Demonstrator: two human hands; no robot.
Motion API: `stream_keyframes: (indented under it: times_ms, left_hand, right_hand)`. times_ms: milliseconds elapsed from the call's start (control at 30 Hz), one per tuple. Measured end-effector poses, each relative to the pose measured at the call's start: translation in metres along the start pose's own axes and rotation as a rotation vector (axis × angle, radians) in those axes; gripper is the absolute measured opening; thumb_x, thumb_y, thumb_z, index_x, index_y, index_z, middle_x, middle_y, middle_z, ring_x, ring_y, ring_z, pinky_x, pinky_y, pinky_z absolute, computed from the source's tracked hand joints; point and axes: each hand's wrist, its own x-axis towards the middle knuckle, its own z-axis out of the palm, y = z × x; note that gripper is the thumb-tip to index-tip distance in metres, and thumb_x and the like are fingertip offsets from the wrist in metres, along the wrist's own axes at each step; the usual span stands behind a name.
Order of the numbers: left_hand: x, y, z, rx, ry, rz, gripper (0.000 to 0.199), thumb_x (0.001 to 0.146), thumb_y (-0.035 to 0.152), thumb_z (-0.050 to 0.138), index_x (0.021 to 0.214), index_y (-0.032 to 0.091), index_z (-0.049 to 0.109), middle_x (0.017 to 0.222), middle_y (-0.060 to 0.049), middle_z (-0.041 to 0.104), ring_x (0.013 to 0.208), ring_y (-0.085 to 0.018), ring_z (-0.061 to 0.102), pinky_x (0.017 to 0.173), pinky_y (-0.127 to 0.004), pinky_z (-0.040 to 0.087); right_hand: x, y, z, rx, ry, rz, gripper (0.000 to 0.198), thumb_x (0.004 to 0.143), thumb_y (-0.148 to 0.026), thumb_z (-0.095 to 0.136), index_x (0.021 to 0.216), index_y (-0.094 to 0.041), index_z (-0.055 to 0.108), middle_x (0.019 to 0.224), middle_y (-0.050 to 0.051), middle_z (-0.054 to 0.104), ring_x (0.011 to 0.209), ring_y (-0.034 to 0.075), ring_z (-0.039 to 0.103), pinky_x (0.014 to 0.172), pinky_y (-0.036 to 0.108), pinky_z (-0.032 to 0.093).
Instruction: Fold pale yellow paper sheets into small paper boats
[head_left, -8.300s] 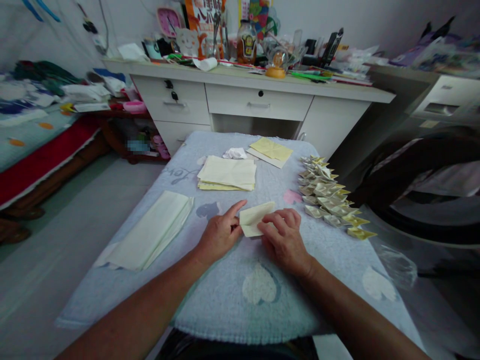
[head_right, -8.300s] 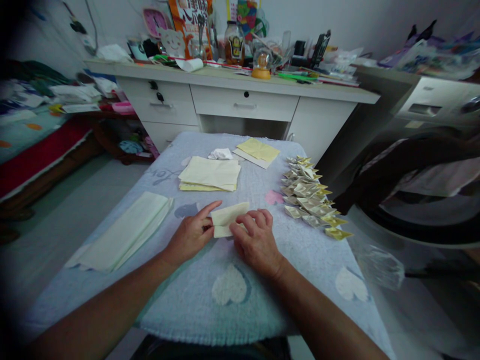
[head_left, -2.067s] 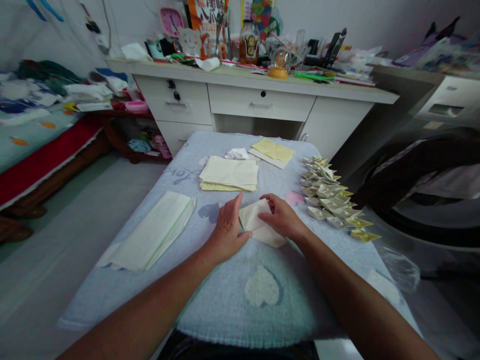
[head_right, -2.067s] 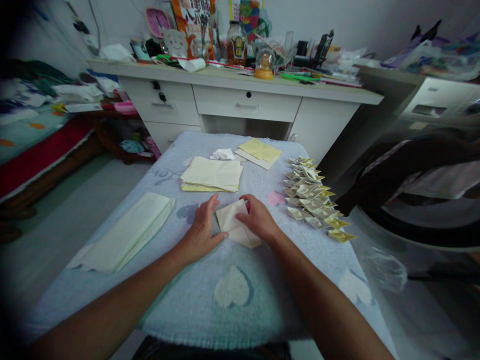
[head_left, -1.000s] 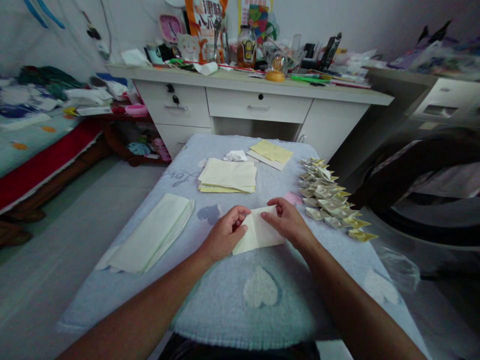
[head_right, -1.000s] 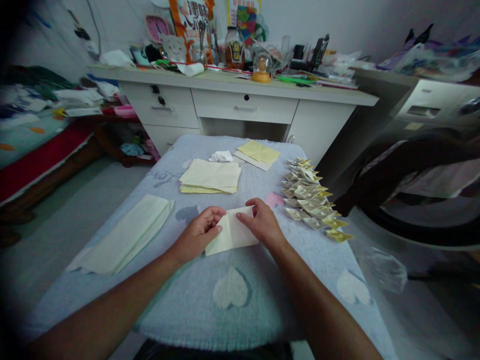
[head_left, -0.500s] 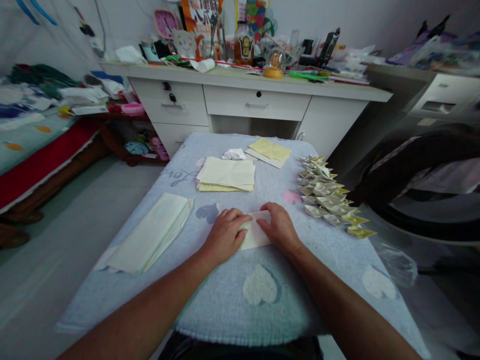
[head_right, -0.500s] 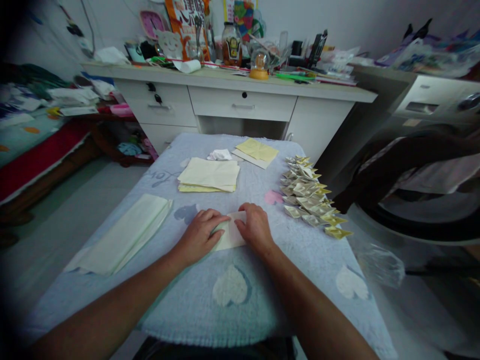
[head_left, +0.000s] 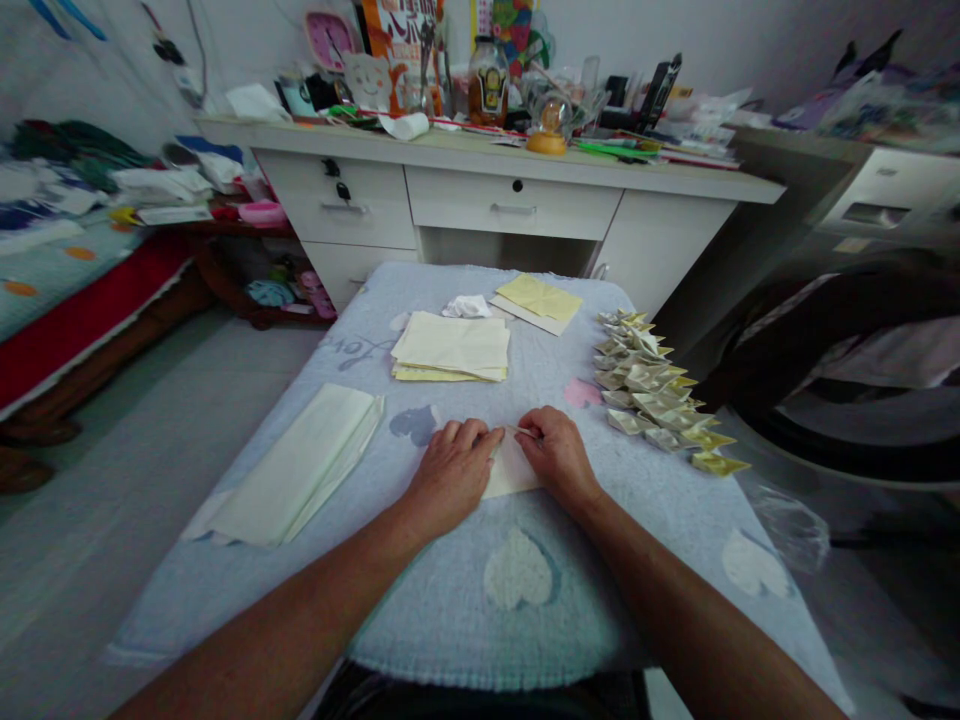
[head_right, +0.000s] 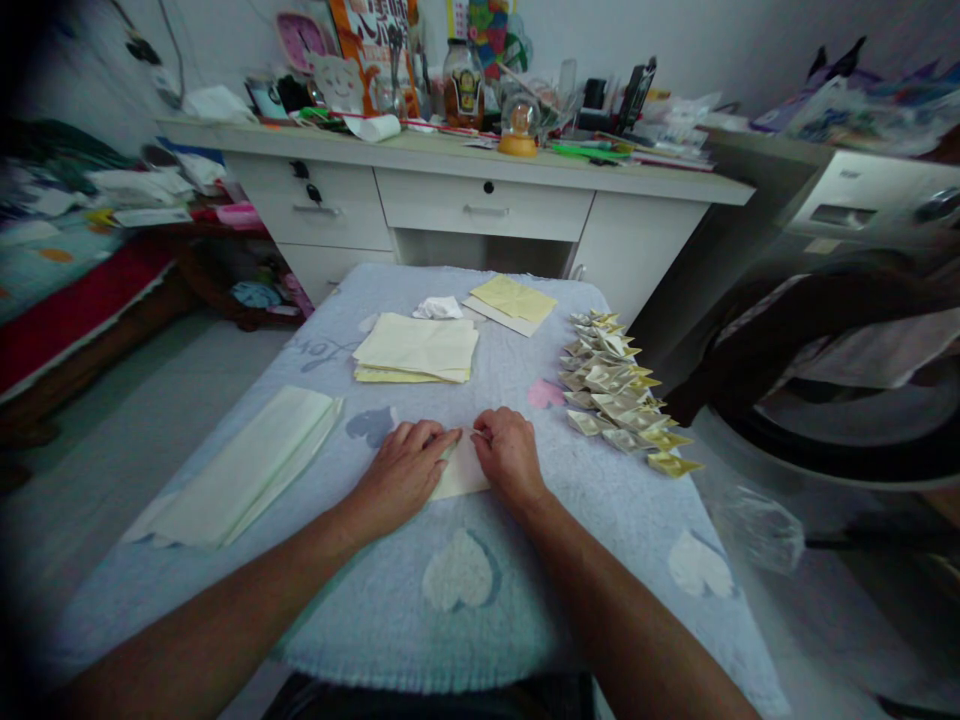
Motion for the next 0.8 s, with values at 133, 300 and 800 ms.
stream_keyframes:
  times_ms: [133, 300, 800]
  left_hand:
    - [0.001, 0.001, 0.000, 0.031, 0.000, -0.005, 0.041, 0.089, 0.020, 0.047, 0.130, 0.023, 0.048, 0.115, -0.007, 0.053, 0.102, -0.024, 0.044, 0.092, -0.040, 0.039]
    - [0.001, 0.001, 0.000, 0.017, 0.016, -0.025, 0.036, 0.089, 0.023, 0.050, 0.125, 0.020, 0.049, 0.116, -0.007, 0.055, 0.103, -0.024, 0.044, 0.092, -0.039, 0.039]
    - [0.000, -0.002, 0.002, 0.019, 0.026, -0.003, 0.046, 0.089, 0.020, 0.050, 0.134, 0.022, 0.044, 0.115, -0.007, 0.053, 0.101, -0.023, 0.044, 0.092, -0.038, 0.040]
  right_hand:
    - [-0.005, -0.001, -0.002, -0.071, 0.014, -0.109, 0.011, 0.080, -0.010, 0.057, 0.080, -0.017, 0.065, 0.079, 0.004, 0.059, 0.080, 0.018, 0.051, 0.075, 0.029, 0.036]
    - [-0.011, -0.003, -0.003, -0.182, -0.008, -0.246, 0.017, 0.079, -0.006, 0.056, 0.085, -0.018, 0.066, 0.088, 0.005, 0.062, 0.086, 0.020, 0.050, 0.080, 0.031, 0.035]
    - [-0.022, 0.001, -0.007, -0.300, -0.049, -0.513, 0.013, 0.090, -0.017, 0.056, 0.093, -0.018, 0.068, 0.098, 0.007, 0.069, 0.097, 0.022, 0.052, 0.086, 0.037, 0.039]
